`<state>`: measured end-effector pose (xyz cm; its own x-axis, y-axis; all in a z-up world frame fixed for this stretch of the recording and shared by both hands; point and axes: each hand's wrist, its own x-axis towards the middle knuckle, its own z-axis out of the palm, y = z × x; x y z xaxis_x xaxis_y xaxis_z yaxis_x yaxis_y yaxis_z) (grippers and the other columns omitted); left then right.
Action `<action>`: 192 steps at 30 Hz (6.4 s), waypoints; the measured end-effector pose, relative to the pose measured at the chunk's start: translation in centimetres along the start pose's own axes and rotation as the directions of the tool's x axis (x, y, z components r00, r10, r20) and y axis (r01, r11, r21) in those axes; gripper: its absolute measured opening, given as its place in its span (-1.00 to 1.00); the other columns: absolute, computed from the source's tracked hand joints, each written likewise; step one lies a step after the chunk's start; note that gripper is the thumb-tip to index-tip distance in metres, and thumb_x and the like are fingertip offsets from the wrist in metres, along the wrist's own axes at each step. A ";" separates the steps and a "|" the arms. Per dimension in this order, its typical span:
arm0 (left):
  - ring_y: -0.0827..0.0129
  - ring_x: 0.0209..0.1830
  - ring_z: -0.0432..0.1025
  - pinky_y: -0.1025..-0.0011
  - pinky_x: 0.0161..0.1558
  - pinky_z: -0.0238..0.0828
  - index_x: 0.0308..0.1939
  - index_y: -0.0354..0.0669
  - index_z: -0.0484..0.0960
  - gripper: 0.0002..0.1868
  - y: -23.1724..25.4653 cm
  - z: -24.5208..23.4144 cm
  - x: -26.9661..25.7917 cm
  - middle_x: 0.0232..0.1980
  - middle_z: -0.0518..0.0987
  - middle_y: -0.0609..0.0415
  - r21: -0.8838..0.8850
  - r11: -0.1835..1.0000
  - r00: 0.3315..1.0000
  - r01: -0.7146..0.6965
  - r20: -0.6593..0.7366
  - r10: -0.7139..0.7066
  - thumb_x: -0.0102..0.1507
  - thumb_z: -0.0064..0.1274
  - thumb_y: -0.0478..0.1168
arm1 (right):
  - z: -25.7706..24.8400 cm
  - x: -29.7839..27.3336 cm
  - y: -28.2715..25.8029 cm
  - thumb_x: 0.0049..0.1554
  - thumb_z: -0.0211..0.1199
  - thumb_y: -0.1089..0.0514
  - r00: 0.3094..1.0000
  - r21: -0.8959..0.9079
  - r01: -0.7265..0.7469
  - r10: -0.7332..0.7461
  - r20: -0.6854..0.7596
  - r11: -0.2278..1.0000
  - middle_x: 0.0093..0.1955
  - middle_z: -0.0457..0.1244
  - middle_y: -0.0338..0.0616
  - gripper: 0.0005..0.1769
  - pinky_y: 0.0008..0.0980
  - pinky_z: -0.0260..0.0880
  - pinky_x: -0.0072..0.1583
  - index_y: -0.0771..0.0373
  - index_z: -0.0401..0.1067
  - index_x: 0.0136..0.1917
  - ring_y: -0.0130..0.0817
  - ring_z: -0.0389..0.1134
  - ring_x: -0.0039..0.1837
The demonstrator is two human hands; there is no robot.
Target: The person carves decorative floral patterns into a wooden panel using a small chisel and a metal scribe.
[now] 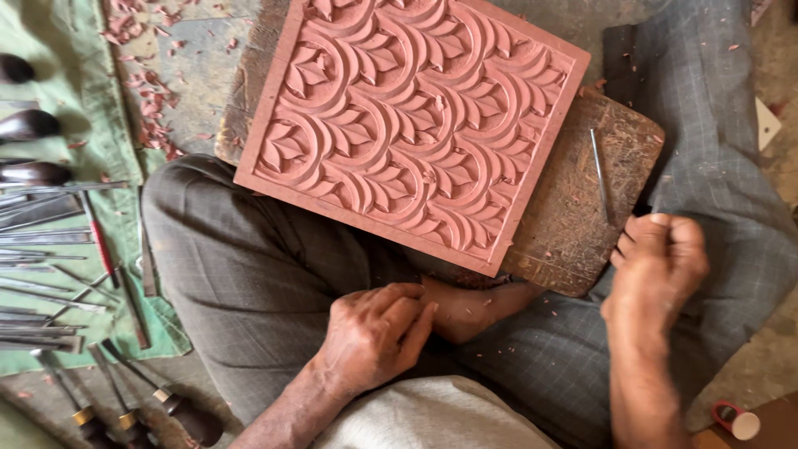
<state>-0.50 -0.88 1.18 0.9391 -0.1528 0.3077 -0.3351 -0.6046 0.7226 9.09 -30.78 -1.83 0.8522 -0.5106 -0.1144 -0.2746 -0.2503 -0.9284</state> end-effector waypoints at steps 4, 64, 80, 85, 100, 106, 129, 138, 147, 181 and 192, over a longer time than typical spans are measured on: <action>0.29 -0.40 0.62 0.37 -0.38 0.57 -0.39 -0.22 0.61 -0.85 0.7 -0.3 -0.6 -0.13 0.69 -0.06 0.004 1.000 0.998 -0.021 0.055 0.021 0.24 0.25 -0.30 | -0.2 -0.1 -0.7 0.48 0.07 0.17 0.995 -0.100 0.063 -0.055 0.078 0.993 0.02 0.35 -0.10 -0.84 -0.41 0.52 -0.04 0.27 0.36 0.06 -0.46 0.41 -0.01; 0.64 -0.45 0.47 0.63 -0.45 0.40 -0.11 -0.30 0.75 -0.74 -2.6 5.0 1.1 -0.26 0.74 0.11 -0.643 0.216 0.608 0.735 0.484 -0.630 0.19 0.31 -0.21 | 4.7 -12.4 -4.7 0.21 0.35 0.34 0.697 -0.297 0.710 -0.580 0.421 0.638 -0.35 0.28 -0.18 -0.76 -0.40 0.19 -0.33 0.29 0.57 0.17 -0.51 0.26 -0.39; 0.44 -0.51 0.56 0.49 -0.43 0.48 -0.29 -0.27 0.80 -0.75 -0.6 4.1 1.2 -0.44 0.73 -0.03 -0.302 0.578 0.636 0.758 0.539 -0.552 0.15 0.34 -0.12 | 0.7 -10.2 -3.7 0.22 0.35 0.37 0.800 -0.243 0.587 -0.507 0.322 0.772 -0.13 0.42 -0.07 -0.75 -0.57 0.31 -0.17 0.33 0.56 0.19 -0.54 0.38 -0.20; 0.31 -0.41 0.63 0.41 -0.38 0.59 -0.36 -0.22 0.69 -0.84 2.5 2.9 1.2 -0.26 0.73 -0.05 -0.337 0.927 0.972 0.163 0.214 -0.093 0.25 0.28 -0.22 | -4.0 -6.5 -2.8 0.36 0.32 0.42 0.837 -0.329 0.547 -0.511 0.196 0.770 -0.07 0.43 -0.06 -0.84 -0.64 0.33 -0.09 0.40 0.56 0.22 -0.58 0.37 -0.12; 0.35 -0.49 0.63 0.41 -0.54 0.55 -0.52 -0.19 0.59 -0.66 2.4 4.1 3.1 0.15 0.64 -0.43 -0.101 0.993 0.987 0.069 0.154 -0.053 0.34 0.25 -0.19 | -8.0 -1.4 1.3 0.36 0.29 0.46 0.843 -0.366 0.511 -0.537 0.038 0.778 -0.20 0.35 0.00 -0.81 -0.63 0.21 -0.15 0.58 0.53 0.24 -0.54 0.30 -0.20; 0.19 -0.46 0.61 0.43 -0.57 0.55 -0.48 -0.36 0.51 -0.65 1.6 3.4 5.2 0.33 0.31 -0.89 0.124 0.955 0.960 0.271 0.035 -0.277 0.16 0.25 -0.13 | -8.3 -0.9 1.4 0.35 0.31 0.44 0.813 -0.422 0.553 -0.575 0.088 0.718 -0.18 0.37 0.10 -0.81 -0.61 0.22 -0.21 0.58 0.54 0.23 -0.48 0.35 -0.21; 0.17 -0.27 0.62 0.24 -0.37 0.54 -0.41 -0.10 0.71 -0.93 7.1 14.2 19.3 -0.34 0.67 -0.02 0.339 0.928 0.929 0.155 0.271 -0.254 0.13 0.12 -0.31 | -8.7 -0.8 3.6 0.39 0.32 0.46 0.810 -0.392 0.552 -0.586 0.040 0.736 -0.14 0.40 0.03 -0.84 -0.60 0.27 -0.10 0.53 0.58 0.23 -0.53 0.30 -0.18; 0.11 -0.22 0.65 0.23 -0.26 0.58 -0.39 -0.15 0.76 -0.88 6.4 16.9 22.4 -0.31 0.71 -0.08 0.134 0.932 0.878 0.337 0.311 -0.363 0.07 0.11 -0.32 | -8.9 -1.1 3.5 0.40 0.29 0.49 0.846 -0.454 0.496 -0.530 0.060 0.740 -0.13 0.39 0.13 -0.85 -0.62 0.33 -0.07 0.61 0.55 0.23 -0.48 0.39 -0.13; 0.52 -0.41 0.57 0.53 -0.33 0.56 0.50 -0.07 0.32 -0.20 4.5 1.7 9.9 -0.37 0.68 0.08 -0.258 0.582 0.630 0.771 0.443 -0.638 0.20 0.32 -0.23 | -9.7 -0.1 4.9 0.40 0.28 0.49 0.807 -0.369 0.574 -0.581 0.104 0.732 -0.22 0.35 0.04 -0.79 -0.61 0.22 -0.15 0.64 0.56 0.28 -0.49 0.31 -0.21; 0.49 -0.25 0.62 0.52 -0.23 0.67 -0.12 -0.33 0.60 -0.93 2.4 7.1 8.2 -0.23 0.70 -0.01 -0.836 0.439 0.602 0.329 -0.173 -0.780 0.34 0.15 -0.42 | -9.1 -0.2 3.9 0.35 0.31 0.49 0.801 -0.404 0.581 -0.585 0.130 0.706 -0.11 0.40 0.12 -0.84 -0.64 0.24 -0.17 0.60 0.56 0.20 -0.50 0.36 -0.18; 0.39 -0.08 0.64 0.47 -0.01 0.67 -0.05 -0.35 0.53 -0.91 2.2 7.4 7.3 -0.09 0.71 -0.08 -0.831 0.478 0.671 0.284 -0.184 -0.719 0.37 0.05 -0.49 | -9.2 -0.1 3.7 0.36 0.32 0.48 0.801 -0.448 0.580 -0.578 0.160 0.680 -0.15 0.39 0.12 -0.85 -0.65 0.23 -0.20 0.61 0.55 0.19 -0.48 0.38 -0.19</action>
<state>6.17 -9.08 0.47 0.8568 0.4756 -0.1991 0.0438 0.3176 0.9472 3.88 -39.15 -1.98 0.9119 -0.1330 0.3883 0.1079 -0.8351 -0.5394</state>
